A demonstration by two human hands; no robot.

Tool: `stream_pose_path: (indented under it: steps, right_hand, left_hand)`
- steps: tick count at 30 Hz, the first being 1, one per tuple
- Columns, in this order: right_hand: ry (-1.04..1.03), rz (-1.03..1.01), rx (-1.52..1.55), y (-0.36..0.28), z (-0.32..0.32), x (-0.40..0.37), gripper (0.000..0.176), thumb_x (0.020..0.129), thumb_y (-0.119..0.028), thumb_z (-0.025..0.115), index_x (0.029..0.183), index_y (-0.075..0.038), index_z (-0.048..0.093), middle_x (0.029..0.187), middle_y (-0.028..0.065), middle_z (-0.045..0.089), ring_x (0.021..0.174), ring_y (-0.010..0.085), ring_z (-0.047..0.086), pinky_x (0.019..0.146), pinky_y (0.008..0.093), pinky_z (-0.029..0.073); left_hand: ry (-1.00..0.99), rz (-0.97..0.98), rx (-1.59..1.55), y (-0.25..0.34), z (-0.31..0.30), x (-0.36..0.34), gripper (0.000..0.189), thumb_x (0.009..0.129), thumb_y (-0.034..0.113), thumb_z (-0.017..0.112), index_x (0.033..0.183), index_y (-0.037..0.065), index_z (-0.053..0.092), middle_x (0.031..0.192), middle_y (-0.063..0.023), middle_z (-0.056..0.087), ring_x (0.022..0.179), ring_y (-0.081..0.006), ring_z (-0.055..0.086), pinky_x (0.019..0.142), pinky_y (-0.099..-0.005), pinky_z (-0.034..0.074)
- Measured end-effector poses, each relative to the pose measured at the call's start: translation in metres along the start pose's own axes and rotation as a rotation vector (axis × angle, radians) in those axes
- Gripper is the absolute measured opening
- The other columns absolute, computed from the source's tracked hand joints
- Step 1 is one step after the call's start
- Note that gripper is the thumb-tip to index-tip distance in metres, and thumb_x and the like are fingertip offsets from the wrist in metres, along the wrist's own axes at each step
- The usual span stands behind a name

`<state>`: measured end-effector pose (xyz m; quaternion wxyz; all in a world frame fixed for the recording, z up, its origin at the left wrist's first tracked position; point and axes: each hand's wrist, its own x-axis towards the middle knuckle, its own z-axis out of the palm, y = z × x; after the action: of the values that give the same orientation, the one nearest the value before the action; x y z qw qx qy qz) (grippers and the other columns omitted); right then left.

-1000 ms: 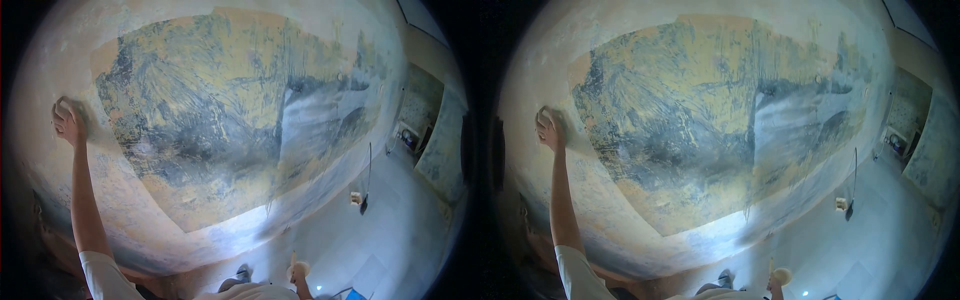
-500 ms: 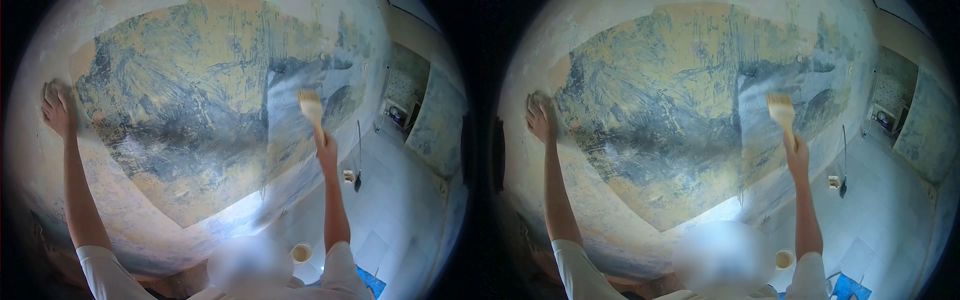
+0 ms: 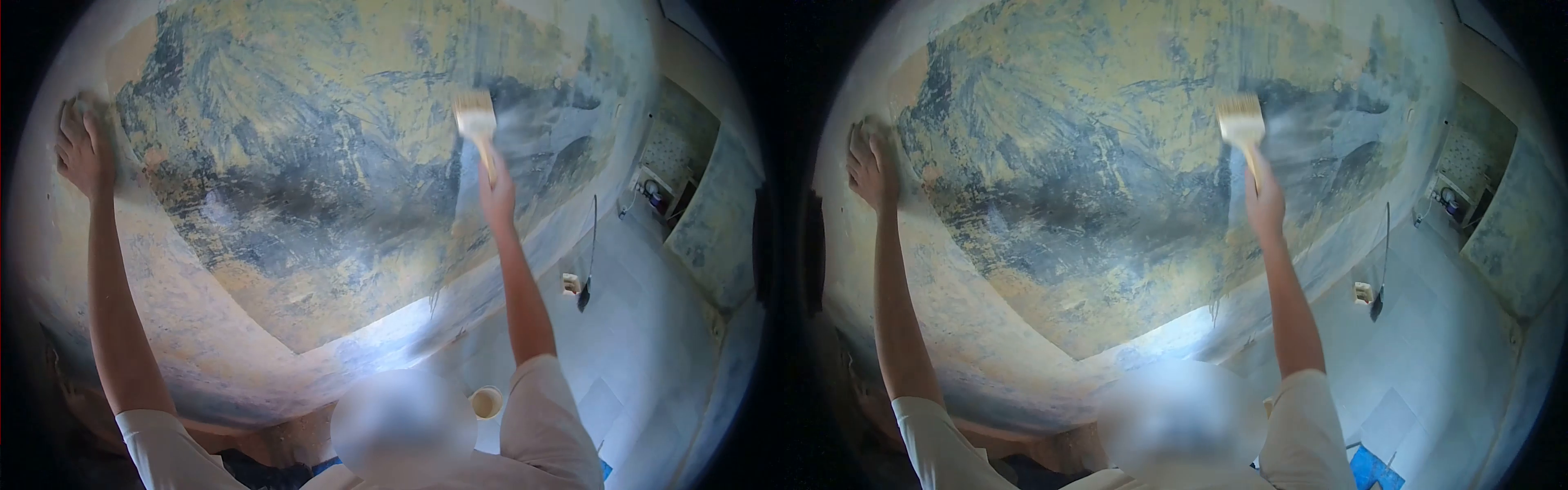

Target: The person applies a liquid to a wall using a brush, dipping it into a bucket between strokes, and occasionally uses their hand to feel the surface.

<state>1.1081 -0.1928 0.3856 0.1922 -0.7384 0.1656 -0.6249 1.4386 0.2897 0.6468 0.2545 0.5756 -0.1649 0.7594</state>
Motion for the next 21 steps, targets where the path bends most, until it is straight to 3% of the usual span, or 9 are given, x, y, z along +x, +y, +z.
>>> stream_pose_path:
  steps: [2, 3, 5, 6, 8, 10, 14, 21]
  right_hand:
    - [-0.026, -0.007, -0.017, 0.039, 0.006, -0.082, 0.041, 0.1, -0.018, 0.051, 0.139, -0.006, 0.051, 0.133, 0.0158, 0.059, 0.121, 0.0312, 0.058, 0.096, 0.0342, 0.046]
    - [-0.105, 0.087, -0.074, 0.06, 0.004, -0.13, 0.042, 0.1, -0.02, 0.051, 0.139, -0.006, 0.051, 0.133, 0.0155, 0.059, 0.119, 0.0305, 0.06, 0.094, 0.0342, 0.048]
    - [-0.284, 0.292, -0.216, 0.074, -0.008, -0.222, 0.042, 0.102, -0.028, 0.047, 0.143, -0.016, 0.049, 0.133, 0.0152, 0.059, 0.114, 0.0317, 0.062, 0.091, 0.0367, 0.05]
    - [-0.373, 0.382, -0.216, 0.087, -0.016, -0.267, 0.041, 0.101, -0.03, 0.047, 0.141, -0.02, 0.052, 0.129, 0.0121, 0.062, 0.113, 0.0343, 0.061, 0.093, 0.0383, 0.049]
    - [-0.792, 0.539, -0.602, 0.121, -0.033, -0.337, 0.041, 0.096, -0.028, 0.052, 0.138, -0.029, 0.054, 0.11, 0.0127, 0.069, 0.097, 0.0359, 0.065, 0.084, 0.0437, 0.052]
    - [-0.944, 0.555, -0.678, 0.12, -0.043, -0.364, 0.04, 0.093, -0.029, 0.054, 0.132, -0.034, 0.058, 0.096, 0.013, 0.071, 0.086, 0.0358, 0.066, 0.078, 0.0476, 0.052]
    - [-0.868, 0.564, -0.65, 0.132, -0.031, -0.366, 0.032, 0.092, -0.033, 0.056, 0.124, -0.033, 0.062, 0.092, 0.0139, 0.07, 0.086, 0.0347, 0.068, 0.075, 0.0477, 0.054]
    - [-0.765, 0.264, -0.557, 0.144, -0.037, -0.206, 0.033, 0.087, -0.031, 0.063, 0.12, -0.03, 0.067, 0.107, 0.0097, 0.07, 0.096, 0.0344, 0.065, 0.083, 0.0462, 0.052]
  left_hand:
    - [0.001, 0.015, -0.035, -0.002, 0.0, 0.0, 0.054, 0.098, 0.05, 0.033, 0.146, 0.024, 0.041, 0.152, -0.0002, 0.038, 0.139, -0.0252, 0.036, 0.111, -0.0464, 0.023]
    - [-0.013, 0.015, -0.025, -0.005, 0.002, -0.001, 0.054, 0.098, 0.05, 0.033, 0.146, 0.024, 0.041, 0.152, -0.0002, 0.038, 0.139, -0.0252, 0.036, 0.111, -0.0464, 0.023]
    - [0.029, 0.022, -0.024, -0.008, 0.006, -0.002, 0.056, 0.098, 0.052, 0.032, 0.146, 0.024, 0.041, 0.152, -0.0022, 0.039, 0.138, -0.0261, 0.036, 0.111, -0.0471, 0.022]
    - [0.02, 0.02, -0.02, -0.008, 0.007, -0.003, 0.056, 0.098, 0.052, 0.032, 0.146, 0.024, 0.041, 0.152, -0.0022, 0.039, 0.138, -0.0261, 0.036, 0.111, -0.0471, 0.022]
    - [0.008, -0.005, -0.021, -0.008, 0.006, -0.003, 0.057, 0.097, 0.054, 0.032, 0.146, 0.024, 0.041, 0.152, -0.0024, 0.039, 0.138, -0.0267, 0.037, 0.111, -0.0475, 0.022]
    - [0.01, -0.001, -0.013, -0.008, 0.004, -0.003, 0.057, 0.097, 0.054, 0.031, 0.146, 0.025, 0.041, 0.152, -0.0023, 0.039, 0.138, -0.0266, 0.037, 0.112, -0.0476, 0.022]
    - [0.006, 0.016, -0.001, -0.003, 0.003, -0.001, 0.056, 0.098, 0.052, 0.031, 0.146, 0.025, 0.041, 0.152, -0.0018, 0.039, 0.137, -0.0261, 0.037, 0.111, -0.0471, 0.023]
    - [-0.001, -0.015, -0.014, 0.005, -0.004, 0.0, 0.052, 0.098, 0.047, 0.033, 0.144, 0.024, 0.043, 0.151, 0.0011, 0.039, 0.136, -0.0247, 0.039, 0.11, -0.0445, 0.025]
